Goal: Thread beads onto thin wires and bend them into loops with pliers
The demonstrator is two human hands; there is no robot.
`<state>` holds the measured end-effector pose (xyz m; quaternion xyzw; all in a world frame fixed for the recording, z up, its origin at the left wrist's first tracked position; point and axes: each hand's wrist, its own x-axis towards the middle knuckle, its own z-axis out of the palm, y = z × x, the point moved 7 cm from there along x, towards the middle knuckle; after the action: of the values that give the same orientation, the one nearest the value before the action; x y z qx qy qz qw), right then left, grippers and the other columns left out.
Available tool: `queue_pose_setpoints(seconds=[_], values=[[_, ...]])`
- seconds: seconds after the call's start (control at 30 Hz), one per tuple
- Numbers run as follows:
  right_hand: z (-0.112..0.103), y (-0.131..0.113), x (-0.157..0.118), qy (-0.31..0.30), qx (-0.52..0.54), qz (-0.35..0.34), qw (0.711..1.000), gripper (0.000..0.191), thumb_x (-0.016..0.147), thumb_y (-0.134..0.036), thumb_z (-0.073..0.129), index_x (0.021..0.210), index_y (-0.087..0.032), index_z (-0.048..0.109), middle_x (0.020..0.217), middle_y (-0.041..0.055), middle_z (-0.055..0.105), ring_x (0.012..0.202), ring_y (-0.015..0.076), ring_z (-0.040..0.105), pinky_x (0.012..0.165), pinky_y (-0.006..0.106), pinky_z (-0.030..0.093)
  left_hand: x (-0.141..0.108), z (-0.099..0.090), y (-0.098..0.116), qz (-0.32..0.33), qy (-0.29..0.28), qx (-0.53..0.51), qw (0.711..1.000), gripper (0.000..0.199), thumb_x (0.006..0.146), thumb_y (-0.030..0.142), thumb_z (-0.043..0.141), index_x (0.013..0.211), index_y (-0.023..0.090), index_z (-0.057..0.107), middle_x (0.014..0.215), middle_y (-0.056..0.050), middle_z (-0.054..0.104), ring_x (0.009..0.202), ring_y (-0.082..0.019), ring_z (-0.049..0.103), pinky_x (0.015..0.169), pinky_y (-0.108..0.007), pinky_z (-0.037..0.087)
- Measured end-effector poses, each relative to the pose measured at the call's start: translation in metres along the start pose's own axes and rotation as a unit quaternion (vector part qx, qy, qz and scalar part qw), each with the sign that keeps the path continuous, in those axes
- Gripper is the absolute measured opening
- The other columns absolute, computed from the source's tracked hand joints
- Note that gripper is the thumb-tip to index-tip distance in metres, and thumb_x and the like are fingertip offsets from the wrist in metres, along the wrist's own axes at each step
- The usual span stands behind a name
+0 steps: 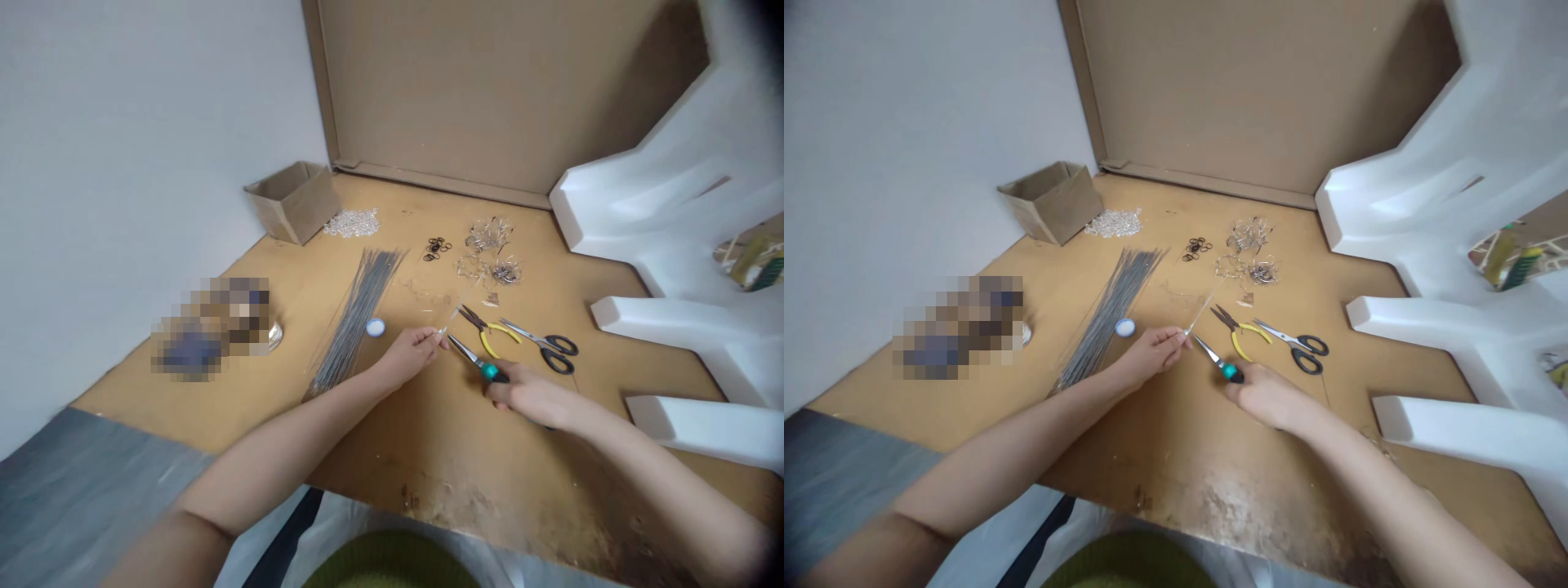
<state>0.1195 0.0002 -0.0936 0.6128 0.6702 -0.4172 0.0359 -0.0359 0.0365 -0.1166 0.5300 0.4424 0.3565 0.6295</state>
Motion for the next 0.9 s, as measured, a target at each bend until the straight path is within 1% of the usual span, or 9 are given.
queue_pose_setpoints(seconds=[0.07,0.2,0.33,0.43,0.53,0.6,0.67,0.77,0.9], values=[[-0.006,0.001,-0.009,0.082,-0.114,-0.011,0.99,0.029,0.072,-0.028,0.048,0.098,-0.02,0.057,0.086,0.0081,0.064,0.072,0.0213,0.057,0.059,0.029,0.038,0.0,-0.004,0.003,0.006,0.004,0.01,1.0,0.026,0.082,0.033,0.041,0.073,0.012,0.053,0.041,0.009,0.03,0.037,-0.004,0.023,0.041,-0.019,0.016],[0.002,-0.011,-0.025,0.256,-0.284,-0.056,0.922,0.036,0.076,-0.03,0.047,0.109,-0.016,0.054,0.103,0.0143,0.058,0.094,0.0291,0.051,0.075,0.037,0.036,-0.004,0.001,0.013,0.033,-0.023,0.037,0.998,0.028,0.083,0.034,0.04,0.075,0.012,0.054,0.041,0.008,0.033,0.038,-0.005,0.025,0.042,-0.019,0.019],[0.017,-0.019,-0.026,0.307,-0.277,-0.11,0.904,0.042,0.079,-0.033,0.047,0.116,-0.014,0.051,0.105,0.016,0.057,0.097,0.0303,0.048,0.081,0.041,0.034,-0.013,0.014,0.02,0.04,-0.085,0.061,0.994,0.031,0.083,0.036,0.038,0.077,0.011,0.056,0.043,0.008,0.035,0.041,-0.005,0.027,0.045,-0.018,0.023],[0.01,-0.021,-0.023,0.305,-0.147,-0.163,0.927,0.044,0.075,-0.041,0.055,0.111,-0.016,0.055,0.109,0.0142,0.056,0.104,0.0301,0.046,0.087,0.043,0.033,-0.018,0.02,0.024,0.04,-0.125,0.065,0.989,0.034,0.084,0.038,0.037,0.08,0.01,0.057,0.044,0.008,0.033,0.042,-0.005,0.027,0.046,-0.018,0.023],[-0.007,-0.012,-0.016,0.276,0.131,-0.148,0.941,0.043,0.072,-0.045,0.059,0.105,-0.017,0.058,0.094,0.009,0.061,0.088,0.0229,0.056,0.079,0.037,0.042,-0.022,0.024,0.027,0.053,-0.162,0.072,0.983,0.036,0.084,0.04,0.037,0.083,0.01,0.058,0.047,0.007,0.034,0.044,-0.006,0.029,0.048,-0.019,0.025],[-0.008,-0.009,-0.007,0.211,0.318,-0.12,0.916,0.041,0.071,-0.044,0.061,0.102,-0.017,0.06,0.077,0.0042,0.062,0.069,0.0166,0.058,0.065,0.031,0.045,-0.024,0.027,0.028,0.06,-0.187,0.078,0.977,0.035,0.084,0.04,0.038,0.085,0.011,0.058,0.049,0.006,0.035,0.046,-0.006,0.03,0.049,-0.019,0.026],[-0.005,-0.013,0.0,0.148,0.435,-0.126,0.88,0.034,0.07,-0.041,0.064,0.095,-0.017,0.063,0.067,0.0014,0.061,0.059,0.0129,0.057,0.058,0.026,0.045,-0.025,0.029,0.027,0.058,-0.204,0.085,0.973,0.035,0.085,0.039,0.038,0.087,0.011,0.059,0.05,0.006,0.036,0.046,-0.006,0.03,0.049,-0.019,0.026],[-0.002,-0.013,0.006,0.127,0.507,-0.14,0.841,0.023,0.071,-0.036,0.065,0.082,-0.016,0.066,0.067,0.0026,0.064,0.062,0.0132,0.06,0.062,0.026,0.047,-0.026,0.031,0.025,0.057,-0.209,0.097,0.971,0.033,0.085,0.039,0.038,0.086,0.011,0.057,0.052,0.006,0.038,0.047,-0.006,0.031,0.049,-0.019,0.027],[0.003,-0.007,0.01,0.125,0.551,-0.131,0.815,0.019,0.071,-0.031,0.067,0.081,-0.016,0.067,0.069,0.003,0.066,0.06,0.0127,0.06,0.062,0.027,0.048,-0.026,0.034,0.024,0.073,-0.215,0.08,0.971,0.031,0.085,0.038,0.038,0.082,0.011,0.055,0.054,0.005,0.038,0.049,-0.006,0.031,0.049,-0.019,0.027]])
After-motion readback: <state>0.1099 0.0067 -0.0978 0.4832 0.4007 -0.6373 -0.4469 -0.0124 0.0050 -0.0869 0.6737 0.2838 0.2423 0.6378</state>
